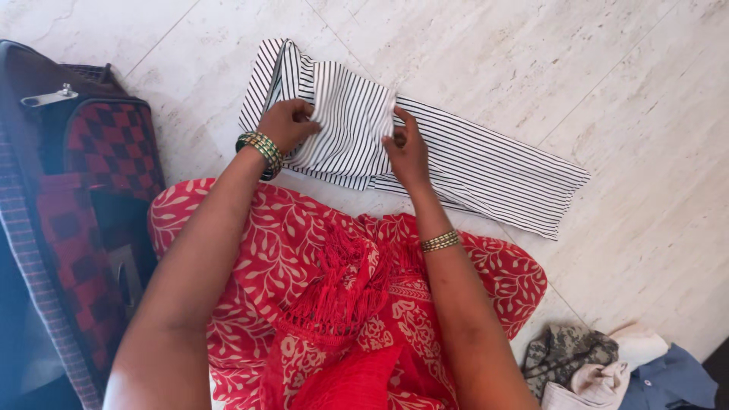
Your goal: The person buttons a striped shirt by hand while sitting on the floor, folds the garment into a compact square, and places it inside a bag.
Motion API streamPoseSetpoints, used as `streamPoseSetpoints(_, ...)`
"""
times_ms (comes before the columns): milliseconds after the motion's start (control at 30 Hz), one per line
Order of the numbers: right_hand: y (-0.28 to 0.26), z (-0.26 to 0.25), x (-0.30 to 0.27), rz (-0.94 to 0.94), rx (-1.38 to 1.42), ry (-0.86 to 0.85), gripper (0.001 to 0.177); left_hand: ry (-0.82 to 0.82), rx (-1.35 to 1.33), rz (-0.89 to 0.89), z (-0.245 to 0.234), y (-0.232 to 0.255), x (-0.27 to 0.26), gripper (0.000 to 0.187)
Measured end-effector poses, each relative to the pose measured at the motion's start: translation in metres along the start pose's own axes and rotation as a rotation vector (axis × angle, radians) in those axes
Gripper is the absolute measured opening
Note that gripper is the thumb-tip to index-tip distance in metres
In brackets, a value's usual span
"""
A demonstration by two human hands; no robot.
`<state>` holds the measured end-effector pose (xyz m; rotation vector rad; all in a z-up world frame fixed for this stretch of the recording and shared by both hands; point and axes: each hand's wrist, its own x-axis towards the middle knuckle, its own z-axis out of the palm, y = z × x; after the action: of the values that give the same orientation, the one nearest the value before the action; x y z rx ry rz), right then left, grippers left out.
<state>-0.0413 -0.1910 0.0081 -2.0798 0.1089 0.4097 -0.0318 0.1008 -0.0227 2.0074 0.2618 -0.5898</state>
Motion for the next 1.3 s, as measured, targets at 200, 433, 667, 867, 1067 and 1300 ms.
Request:
streamPoseSetpoints(200, 0.009, 0.014, -0.011, -0.131, -0.032, 0.052, 0.073, -0.009, 0.19, -0.105, -0.021, 0.012, -0.007, 0.05)
streamPoseSetpoints(433, -0.003, 0.001, -0.011, 0.066, -0.244, 0.187, 0.067, 0.047, 0.208, -0.109, -0.019, 0.028, -0.004, 0.048)
streamPoseSetpoints(667, 0.0, 0.001, -0.026, -0.402, -0.473, 0.343, 0.053, 0.106, 0.198, -0.15, -0.024, 0.044, -0.017, 0.053)
streamPoseSetpoints(867, 0.026, 0.009, -0.016, -0.279, -0.542, 0.241, 0.064, 0.239, 0.47, 0.142, 0.006, 0.076, -0.032, 0.057)
streamPoseSetpoints(1067, 0.054, 0.003, -0.006, -0.308, -0.584, 0.274, 0.062, 0.02, 0.676, 0.634, 0.125, 0.089, -0.012, 0.075)
streamPoseSetpoints(1300, 0.069, -0.042, -0.009, -0.319, -0.677, 0.127, 0.066, -0.021, 0.707, 0.518, 0.147, 0.077, -0.009, 0.082)
